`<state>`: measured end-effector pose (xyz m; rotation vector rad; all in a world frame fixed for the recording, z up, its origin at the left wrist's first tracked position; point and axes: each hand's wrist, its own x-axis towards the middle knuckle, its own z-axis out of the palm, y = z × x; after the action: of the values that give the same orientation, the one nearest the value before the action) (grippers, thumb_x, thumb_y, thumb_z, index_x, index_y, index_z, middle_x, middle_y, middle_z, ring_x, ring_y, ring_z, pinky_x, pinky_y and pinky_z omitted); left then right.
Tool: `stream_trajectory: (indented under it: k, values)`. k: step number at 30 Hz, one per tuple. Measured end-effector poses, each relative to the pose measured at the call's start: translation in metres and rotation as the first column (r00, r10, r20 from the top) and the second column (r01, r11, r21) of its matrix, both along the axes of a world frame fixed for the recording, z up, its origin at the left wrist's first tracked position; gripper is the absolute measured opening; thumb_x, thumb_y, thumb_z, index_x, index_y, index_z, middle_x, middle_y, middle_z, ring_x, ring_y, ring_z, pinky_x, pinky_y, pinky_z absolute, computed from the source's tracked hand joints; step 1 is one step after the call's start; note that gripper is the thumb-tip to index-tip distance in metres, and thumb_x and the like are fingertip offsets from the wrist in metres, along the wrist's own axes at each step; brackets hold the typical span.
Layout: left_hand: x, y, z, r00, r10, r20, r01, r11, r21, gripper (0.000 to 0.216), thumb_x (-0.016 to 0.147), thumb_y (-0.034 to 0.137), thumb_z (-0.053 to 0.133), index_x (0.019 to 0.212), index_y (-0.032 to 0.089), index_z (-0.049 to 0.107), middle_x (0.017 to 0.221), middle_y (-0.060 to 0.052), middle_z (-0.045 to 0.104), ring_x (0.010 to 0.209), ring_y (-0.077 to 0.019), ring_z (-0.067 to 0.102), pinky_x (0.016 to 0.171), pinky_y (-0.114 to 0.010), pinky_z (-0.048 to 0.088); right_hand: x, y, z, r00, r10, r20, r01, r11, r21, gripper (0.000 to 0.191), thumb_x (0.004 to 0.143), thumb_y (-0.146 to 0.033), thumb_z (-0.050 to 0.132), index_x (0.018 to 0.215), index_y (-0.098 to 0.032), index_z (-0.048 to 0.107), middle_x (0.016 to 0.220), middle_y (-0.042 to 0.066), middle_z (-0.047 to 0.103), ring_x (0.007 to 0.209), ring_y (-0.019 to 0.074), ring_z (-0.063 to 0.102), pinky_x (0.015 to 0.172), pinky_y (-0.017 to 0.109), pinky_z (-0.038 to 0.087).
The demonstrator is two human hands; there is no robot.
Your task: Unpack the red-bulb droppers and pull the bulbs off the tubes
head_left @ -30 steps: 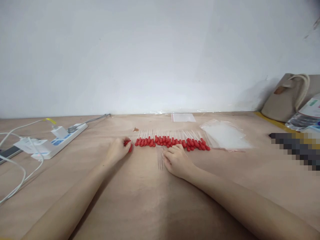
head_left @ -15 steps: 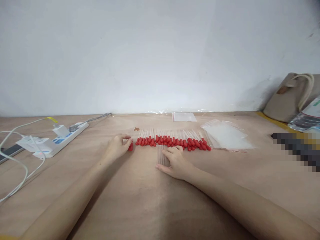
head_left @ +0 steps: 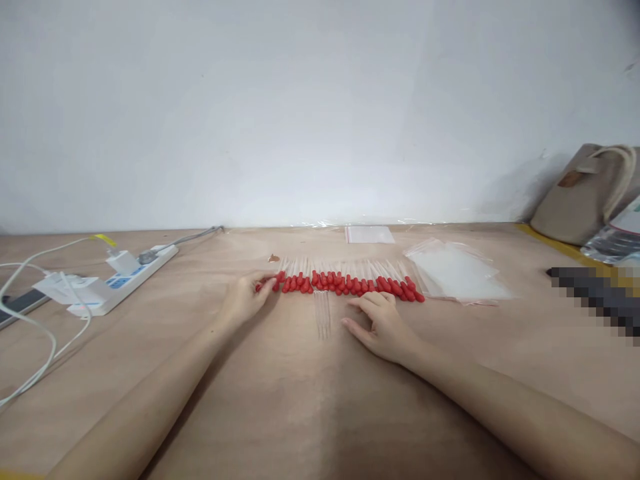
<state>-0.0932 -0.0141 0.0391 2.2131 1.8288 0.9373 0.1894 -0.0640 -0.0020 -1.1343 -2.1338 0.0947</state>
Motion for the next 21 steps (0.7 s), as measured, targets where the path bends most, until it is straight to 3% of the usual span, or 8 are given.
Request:
stream_trajectory:
  k: [3,5,7,10,14,17,21]
  values:
    - [0.006,-0.006,0.007,0.943,0.115,0.313,-0.150,0.985,0.088,0.036,0.076,0.043,0.050,0.097,0.017,0.063,0.094,-0.006,0.068,0.075,-0.0184,0.064,0.059,-0.024,0.048,0.003,-0.002,-0.003,0.999,-0.019,-0.036,0.022,0.997,0.079,0.023,0.081,-0.030,0.052,0.100,-0.018,0.056,0.085,0.006,0.057,0.083,0.0179,0.053,0.080,0.037,0.036]
    - [0.013,-0.012,0.009,0.885,0.053,0.462,-0.121,0.985,0.119,0.037,0.075,0.042,0.053,0.098,0.014,0.061,0.093,-0.008,0.068,0.079,-0.0188,0.064,0.060,-0.024,0.049,0.004,-0.003,-0.004,0.996,-0.057,-0.068,0.067,0.986,0.154,0.033,0.081,-0.030,0.052,0.111,-0.018,0.052,0.098,0.010,0.055,0.095,0.0212,0.051,0.083,0.038,0.037]
    - [0.022,-0.020,0.005,0.852,-0.053,0.520,-0.006,0.994,0.111,0.034,0.074,0.039,0.056,0.096,0.014,0.061,0.090,-0.008,0.069,0.078,-0.0182,0.065,0.062,-0.025,0.051,0.006,-0.003,-0.003,0.987,-0.119,-0.104,0.140,0.962,0.233,0.046,0.080,-0.033,0.052,0.121,-0.017,0.045,0.112,0.014,0.049,0.104,0.0243,0.047,0.087,0.040,0.037]
    - [0.039,-0.035,-0.009,0.831,-0.281,0.480,0.238,0.960,0.149,0.021,0.074,0.031,0.059,0.087,0.016,0.064,0.089,-0.008,0.068,0.079,-0.0174,0.064,0.068,-0.027,0.052,0.011,-0.003,0.001,0.980,-0.174,-0.095,0.196,0.921,0.336,0.057,0.078,-0.038,0.054,0.128,-0.016,0.039,0.123,0.016,0.042,0.112,0.0269,0.042,0.091,0.041,0.035]
    - [0.056,-0.050,-0.024,0.787,-0.546,0.288,0.503,0.837,0.213,0.012,0.074,0.018,0.058,0.083,0.016,0.067,0.084,-0.008,0.067,0.079,-0.0164,0.063,0.070,-0.029,0.052,0.017,-0.004,0.008,0.993,-0.074,0.088,0.034,0.923,0.384,0.048,0.080,-0.040,0.053,0.123,-0.020,0.047,0.117,0.011,0.053,0.112,0.0253,0.043,0.096,0.044,0.026]
    - [0.061,-0.052,-0.025,0.762,-0.608,0.224,0.560,0.792,0.243,0.014,0.073,0.014,0.058,0.084,0.016,0.066,0.083,-0.008,0.067,0.078,-0.0155,0.063,0.071,-0.029,0.052,0.018,-0.003,0.009,0.982,0.021,0.187,-0.081,0.944,0.321,0.030,0.084,-0.036,0.050,0.111,-0.025,0.057,0.095,0.003,0.064,0.100,0.0194,0.050,0.096,0.044,0.021]
    - [0.063,-0.052,-0.021,0.765,-0.610,0.206,0.559,0.788,0.257,0.015,0.074,0.013,0.056,0.085,0.017,0.065,0.084,-0.007,0.066,0.078,-0.0151,0.062,0.070,-0.028,0.051,0.016,-0.001,0.006,0.976,0.061,0.208,-0.119,0.953,0.280,0.021,0.086,-0.029,0.046,0.100,-0.025,0.062,0.074,-0.001,0.062,0.080,0.0138,0.051,0.094,0.042,0.022]
